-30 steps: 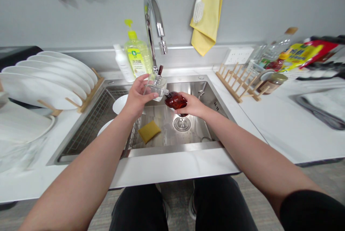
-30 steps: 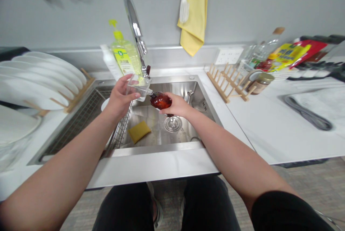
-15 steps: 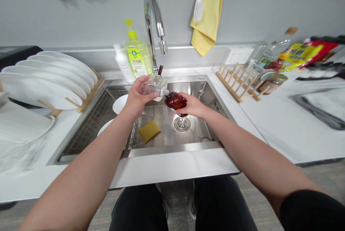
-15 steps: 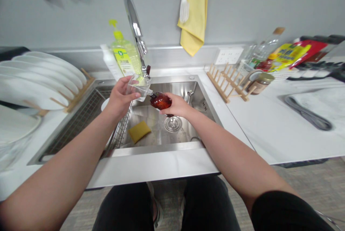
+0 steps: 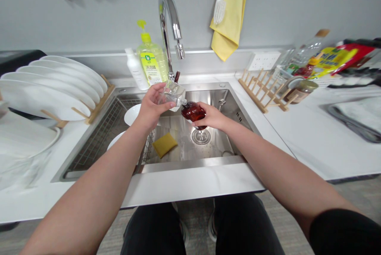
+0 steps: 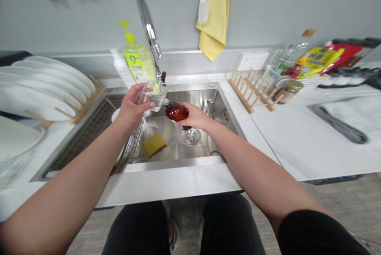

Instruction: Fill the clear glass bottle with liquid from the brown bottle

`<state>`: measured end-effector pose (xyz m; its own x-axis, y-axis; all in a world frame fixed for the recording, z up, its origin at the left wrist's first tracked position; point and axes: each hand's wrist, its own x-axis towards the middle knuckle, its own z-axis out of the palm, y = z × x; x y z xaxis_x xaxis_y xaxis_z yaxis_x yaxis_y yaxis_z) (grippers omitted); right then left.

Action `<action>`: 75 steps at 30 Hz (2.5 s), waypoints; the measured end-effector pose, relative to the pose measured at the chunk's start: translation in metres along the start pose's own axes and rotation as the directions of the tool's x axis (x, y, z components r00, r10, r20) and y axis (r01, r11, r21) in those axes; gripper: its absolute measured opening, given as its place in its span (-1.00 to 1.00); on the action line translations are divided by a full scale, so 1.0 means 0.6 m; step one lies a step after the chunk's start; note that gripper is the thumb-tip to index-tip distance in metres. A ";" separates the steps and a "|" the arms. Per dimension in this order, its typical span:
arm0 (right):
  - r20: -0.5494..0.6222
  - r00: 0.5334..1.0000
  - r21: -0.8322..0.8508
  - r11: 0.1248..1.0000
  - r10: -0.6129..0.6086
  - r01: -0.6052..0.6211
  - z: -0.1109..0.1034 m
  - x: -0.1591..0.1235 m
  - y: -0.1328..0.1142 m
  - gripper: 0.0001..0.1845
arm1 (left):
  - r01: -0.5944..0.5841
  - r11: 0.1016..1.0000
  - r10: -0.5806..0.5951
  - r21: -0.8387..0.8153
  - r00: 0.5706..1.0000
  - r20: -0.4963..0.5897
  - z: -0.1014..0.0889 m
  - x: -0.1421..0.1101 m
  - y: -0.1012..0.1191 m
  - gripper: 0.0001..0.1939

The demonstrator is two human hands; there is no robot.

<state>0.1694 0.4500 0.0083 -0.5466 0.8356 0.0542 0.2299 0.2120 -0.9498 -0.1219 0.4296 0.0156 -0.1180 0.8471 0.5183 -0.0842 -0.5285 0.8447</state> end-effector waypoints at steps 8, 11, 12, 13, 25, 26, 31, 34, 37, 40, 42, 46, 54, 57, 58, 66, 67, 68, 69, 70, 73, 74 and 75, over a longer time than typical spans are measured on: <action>0.008 1.000 0.034 0.999 0.000 0.000 0.003 0.003 0.006 -0.17 | -0.012 1.000 0.011 0.028 0.999 0.038 0.000 0.000 0.006 -0.07; 0.008 1.000 0.017 1.000 0.006 -0.006 0.002 0.002 0.006 -0.17 | -0.008 1.000 0.007 0.026 0.999 0.034 0.000 0.000 0.007 -0.07; 0.008 1.000 0.011 1.000 0.008 -0.008 0.002 0.002 0.006 -0.17 | -0.006 1.000 0.005 0.026 0.999 0.033 0.000 -0.001 0.007 -0.06; 0.009 1.000 0.005 1.000 0.010 -0.010 0.002 0.002 0.005 -0.17 | -0.003 1.000 0.003 0.027 0.999 0.032 0.000 -0.001 0.008 -0.06; 0.018 1.000 0.005 1.000 -0.010 0.010 0.003 0.000 0.003 -0.18 | -0.011 0.999 0.010 0.037 1.000 0.024 0.003 -0.001 0.008 -0.05; 0.018 1.000 0.002 1.000 -0.009 0.009 0.003 0.000 0.003 -0.18 | -0.015 0.999 0.014 0.044 1.000 0.026 0.003 -0.001 0.008 -0.06; 0.010 1.000 -0.008 1.000 -0.005 0.005 0.004 0.000 0.001 -0.18 | -0.016 0.998 0.014 0.061 0.999 0.035 0.001 -0.002 0.010 -0.07; 0.016 1.000 -0.014 1.000 0.001 -0.001 0.004 0.000 0.002 -0.17 | 0.002 0.999 -0.004 0.040 0.999 0.034 0.002 -0.003 0.012 -0.05; 0.023 1.000 -0.009 1.000 -0.003 0.003 0.004 0.001 0.004 -0.15 | 0.002 0.999 -0.003 0.033 0.999 0.046 0.004 -0.004 0.013 -0.05; 0.020 1.000 -0.013 1.000 -0.018 0.018 0.005 0.002 0.007 -0.15 | 0.003 1.000 -0.004 0.020 0.999 0.044 0.007 -0.006 0.013 -0.05; 0.023 0.999 -0.015 1.000 -0.023 0.023 0.005 0.002 0.007 -0.15 | 0.010 1.000 -0.010 -0.001 0.999 0.035 0.008 -0.007 0.014 -0.06; 0.021 1.000 -0.030 0.999 -0.019 0.020 0.005 0.001 0.002 -0.15 | 0.003 1.000 -0.003 -0.001 0.998 0.055 0.008 -0.008 0.017 -0.11; 0.013 0.999 -0.034 0.999 -0.032 0.032 0.006 0.001 0.006 -0.14 | -0.012 1.000 0.012 0.001 0.998 0.060 0.007 -0.008 0.018 -0.12; 0.020 0.999 -0.020 0.999 -0.039 0.039 0.008 0.002 0.011 -0.13 | -0.020 1.000 0.020 -0.002 0.998 0.066 0.007 -0.008 0.017 -0.12; 0.024 0.999 -0.012 0.999 -0.039 0.040 0.008 0.003 0.012 -0.13 | -0.018 1.000 0.019 -0.005 0.997 0.069 0.007 -0.007 0.016 -0.12; 0.059 0.997 0.039 0.999 -0.040 0.038 0.016 0.001 0.009 -0.15 | -0.016 1.000 0.015 0.008 0.998 0.069 0.008 -0.007 0.019 -0.08; 0.061 0.997 0.039 0.999 -0.037 0.035 0.016 0.001 0.008 -0.14 | -0.013 1.000 0.012 0.013 0.997 0.071 0.008 -0.007 0.020 -0.07; 0.062 0.997 0.041 0.999 -0.034 0.031 0.017 0.001 0.008 -0.14 | -0.013 1.000 0.012 0.016 0.997 0.072 0.008 -0.008 0.021 -0.06; 0.065 0.997 0.046 0.999 -0.030 0.027 0.018 0.001 0.007 -0.13 | -0.015 1.000 0.013 0.018 0.997 0.074 0.008 -0.008 0.022 -0.06; 0.067 0.997 0.052 0.998 -0.028 0.024 0.019 0.001 0.007 -0.13 | -0.016 1.000 0.014 0.019 0.997 0.076 0.009 -0.008 0.023 -0.05; 0.073 0.997 0.077 0.997 -0.030 0.024 0.021 0.001 0.009 -0.13 | -0.017 1.000 0.016 0.016 0.997 0.078 0.009 -0.009 0.024 -0.04; 0.073 0.997 0.084 0.996 -0.035 0.029 0.021 0.001 0.010 -0.13 | -0.017 1.000 0.015 0.016 0.997 0.077 0.010 -0.009 0.024 -0.04; 0.072 0.997 0.088 0.995 -0.041 0.035 0.021 0.001 0.010 -0.13 | -0.017 1.000 0.016 0.017 0.997 0.076 0.010 -0.009 0.024 -0.04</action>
<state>0.1601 0.4453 -0.0016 -0.6121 0.7876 0.0708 0.1389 0.1952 -0.9709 -0.1165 0.4179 0.0258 -0.0437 0.8403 0.5404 -0.0650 -0.5421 0.8378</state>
